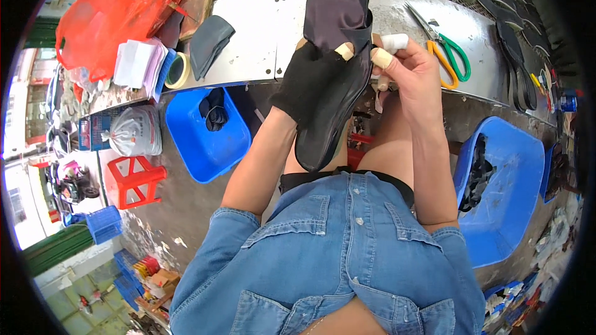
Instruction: Assembling and finishing shoe components using adhesive and scissors.
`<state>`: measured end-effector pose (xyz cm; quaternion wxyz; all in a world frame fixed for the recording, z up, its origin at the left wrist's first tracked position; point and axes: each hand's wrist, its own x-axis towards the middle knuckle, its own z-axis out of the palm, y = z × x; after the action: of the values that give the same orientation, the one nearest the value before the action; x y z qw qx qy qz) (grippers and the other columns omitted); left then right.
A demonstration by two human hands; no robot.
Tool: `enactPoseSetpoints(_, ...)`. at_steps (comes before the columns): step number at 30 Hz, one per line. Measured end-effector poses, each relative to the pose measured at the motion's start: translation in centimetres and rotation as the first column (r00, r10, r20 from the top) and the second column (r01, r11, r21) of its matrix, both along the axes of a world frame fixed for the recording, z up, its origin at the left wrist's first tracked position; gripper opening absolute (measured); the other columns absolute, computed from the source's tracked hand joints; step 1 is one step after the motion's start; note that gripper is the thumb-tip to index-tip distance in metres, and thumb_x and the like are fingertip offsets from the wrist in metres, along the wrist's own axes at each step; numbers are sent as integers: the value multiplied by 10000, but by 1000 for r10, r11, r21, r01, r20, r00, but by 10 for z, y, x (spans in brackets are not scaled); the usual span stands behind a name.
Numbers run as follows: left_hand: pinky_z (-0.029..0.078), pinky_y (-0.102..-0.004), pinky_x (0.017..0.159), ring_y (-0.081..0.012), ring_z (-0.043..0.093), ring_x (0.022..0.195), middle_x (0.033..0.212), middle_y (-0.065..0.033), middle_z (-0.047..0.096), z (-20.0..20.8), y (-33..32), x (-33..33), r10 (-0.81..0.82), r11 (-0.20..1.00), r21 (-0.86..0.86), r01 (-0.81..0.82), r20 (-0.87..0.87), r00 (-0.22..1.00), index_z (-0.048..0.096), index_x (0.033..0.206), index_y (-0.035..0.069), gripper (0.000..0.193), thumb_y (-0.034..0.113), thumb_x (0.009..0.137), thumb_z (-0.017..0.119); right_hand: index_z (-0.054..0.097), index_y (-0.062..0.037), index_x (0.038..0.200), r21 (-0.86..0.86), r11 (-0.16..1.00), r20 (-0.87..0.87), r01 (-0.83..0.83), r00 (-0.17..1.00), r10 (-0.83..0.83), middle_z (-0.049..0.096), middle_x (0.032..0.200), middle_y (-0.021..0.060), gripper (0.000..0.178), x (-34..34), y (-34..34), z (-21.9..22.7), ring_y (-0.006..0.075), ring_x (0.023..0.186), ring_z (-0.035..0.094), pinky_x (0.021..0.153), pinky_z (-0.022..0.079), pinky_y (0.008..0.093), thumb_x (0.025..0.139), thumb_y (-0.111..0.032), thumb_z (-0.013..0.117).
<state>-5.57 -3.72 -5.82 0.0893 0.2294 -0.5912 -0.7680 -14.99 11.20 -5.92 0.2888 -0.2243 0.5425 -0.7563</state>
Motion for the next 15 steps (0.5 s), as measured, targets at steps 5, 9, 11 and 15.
enactPoseSetpoints(5, 492, -268, 714, -146, 595, 819, 967, -93, 629, -1, 1, -3, 89, 989, -121, -82, 53, 995, 554, 1104, -43, 454, 252, 792, 704, 590, 15, 847, 12, 951, -483, 308, 835, -264, 593, 685, 3, 88, 7, -11, -5, 72, 563, 523, 513, 419, 233, 824, -47, 648)
enactPoseSetpoints(9, 500, -256, 680, -136, 599, 786, 941, -103, 625, -10, 0, -6, 67, 992, -103, -66, 7, 998, 555, 1083, -66, 489, 298, 795, 711, 564, -14, 819, -44, 897, -912, 439, 348, -215, 564, 781, 98, 124, 5, -6, 3, 191, 613, 541, 554, 420, 281, 770, -37, 675)
enactPoseSetpoints(11, 515, -246, 646, -133, 608, 755, 910, -121, 623, -13, 1, -4, 47, 993, -106, -46, 14, 999, 546, 1064, -86, 509, 324, 808, 707, 571, -22, 845, -34, 915, -933, 403, 315, -173, 567, 843, 111, 139, 1, 0, 6, 214, 645, 544, 578, 424, 285, 759, -31, 680)
enactPoseSetpoints(15, 496, -257, 704, -138, 601, 807, 942, -97, 634, -13, 5, -4, 51, 999, 5, -51, -7, 999, 567, 1084, -52, 488, 300, 784, 721, 576, -14, 887, -78, 938, -965, 337, 209, -156, 573, 833, 102, 151, -1, 5, 7, 196, 636, 538, 558, 433, 288, 770, -18, 671)
